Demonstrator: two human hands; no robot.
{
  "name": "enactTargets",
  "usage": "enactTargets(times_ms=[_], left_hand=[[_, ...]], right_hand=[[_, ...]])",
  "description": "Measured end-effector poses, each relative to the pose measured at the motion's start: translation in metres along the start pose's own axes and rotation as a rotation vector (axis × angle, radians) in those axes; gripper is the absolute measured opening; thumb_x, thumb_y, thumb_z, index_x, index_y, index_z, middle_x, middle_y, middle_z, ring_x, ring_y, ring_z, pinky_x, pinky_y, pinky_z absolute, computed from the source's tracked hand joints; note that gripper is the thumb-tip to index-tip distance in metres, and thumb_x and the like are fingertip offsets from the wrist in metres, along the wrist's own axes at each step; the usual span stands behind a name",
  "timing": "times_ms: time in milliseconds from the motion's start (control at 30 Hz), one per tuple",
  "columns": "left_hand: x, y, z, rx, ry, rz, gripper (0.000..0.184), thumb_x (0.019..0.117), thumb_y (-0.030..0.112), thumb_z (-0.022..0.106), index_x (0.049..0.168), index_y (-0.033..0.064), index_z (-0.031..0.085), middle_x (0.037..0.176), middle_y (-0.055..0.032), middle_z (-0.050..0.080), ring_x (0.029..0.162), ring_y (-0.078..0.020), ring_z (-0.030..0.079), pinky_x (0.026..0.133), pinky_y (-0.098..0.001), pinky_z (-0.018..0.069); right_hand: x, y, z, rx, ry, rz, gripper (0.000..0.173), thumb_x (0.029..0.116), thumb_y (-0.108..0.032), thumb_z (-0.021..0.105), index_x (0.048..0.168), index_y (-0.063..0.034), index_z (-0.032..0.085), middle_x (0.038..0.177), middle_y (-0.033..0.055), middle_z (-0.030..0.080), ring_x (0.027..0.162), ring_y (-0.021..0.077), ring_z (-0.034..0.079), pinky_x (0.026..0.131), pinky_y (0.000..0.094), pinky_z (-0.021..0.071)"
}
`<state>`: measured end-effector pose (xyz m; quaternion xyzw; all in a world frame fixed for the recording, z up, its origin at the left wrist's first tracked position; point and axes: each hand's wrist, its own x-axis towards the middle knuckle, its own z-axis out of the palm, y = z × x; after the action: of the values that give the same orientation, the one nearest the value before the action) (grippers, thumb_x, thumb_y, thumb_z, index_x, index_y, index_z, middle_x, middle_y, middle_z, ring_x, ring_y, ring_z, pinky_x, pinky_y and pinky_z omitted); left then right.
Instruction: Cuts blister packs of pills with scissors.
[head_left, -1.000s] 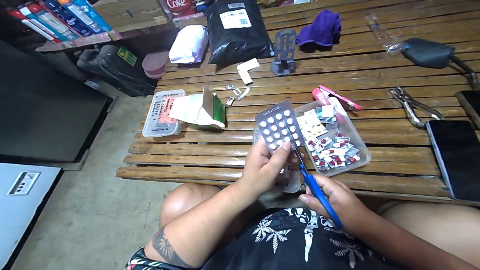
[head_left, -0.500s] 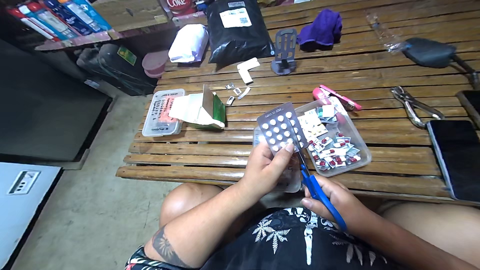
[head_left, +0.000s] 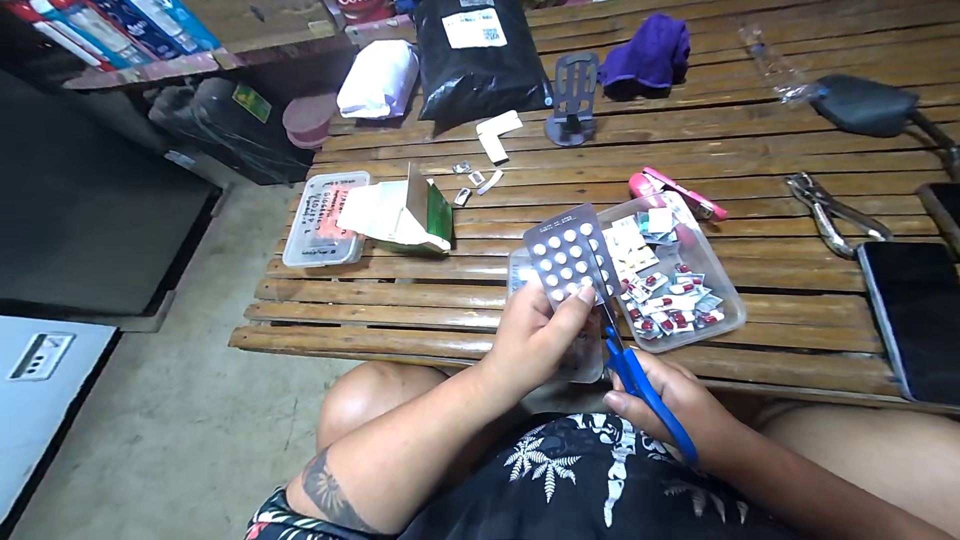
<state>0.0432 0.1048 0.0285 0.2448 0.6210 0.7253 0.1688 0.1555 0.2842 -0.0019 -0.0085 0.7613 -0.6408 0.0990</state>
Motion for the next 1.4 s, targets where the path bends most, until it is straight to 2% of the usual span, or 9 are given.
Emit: enactTargets(times_ms=[233, 500, 1400], left_hand=[[-0.0011, 0.0017, 0.0022, -0.062, -0.001, -0.047, 0.021, 0.1047, 0.010, 0.044, 0.116, -0.0019, 0.058, 0.101, -0.0115, 0.075, 0.082, -0.0160, 0.074, 0.077, -0.0320, 0.0625], [-0.0009, 0.0038, 0.0046, -0.111, -0.011, -0.065, 0.023, 0.1060, 0.009, 0.042, 0.120, -0.0009, 0.056, 0.110, -0.0130, 0.075, 0.085, -0.0159, 0.074, 0.078, -0.0302, 0.0621], [0.0001, 0.0033, 0.0033, -0.091, -0.013, -0.067, 0.023, 0.1059, 0.009, 0.042, 0.119, -0.0015, 0.057, 0.108, -0.0130, 0.074, 0.084, -0.0147, 0.073, 0.078, -0.0292, 0.0612]], right_hand=[[0.0004, 0.0027, 0.0021, 0.004, 0.013, -0.039, 0.031, 0.0945, -0.046, 0.066, 0.095, -0.0155, 0.062, 0.072, -0.0131, 0.054, 0.061, -0.0080, 0.049, 0.056, 0.0109, 0.0425], [-0.0001, 0.0007, 0.0022, 0.006, 0.021, -0.023, 0.030, 0.0937, -0.046, 0.067, 0.094, -0.0164, 0.062, 0.071, -0.0136, 0.054, 0.061, -0.0084, 0.049, 0.055, 0.0103, 0.0420], [0.0018, 0.0025, -0.0002, -0.042, 0.028, -0.036, 0.031, 0.0949, -0.046, 0.065, 0.093, -0.0156, 0.063, 0.070, -0.0134, 0.054, 0.060, -0.0080, 0.050, 0.054, 0.0114, 0.0431]])
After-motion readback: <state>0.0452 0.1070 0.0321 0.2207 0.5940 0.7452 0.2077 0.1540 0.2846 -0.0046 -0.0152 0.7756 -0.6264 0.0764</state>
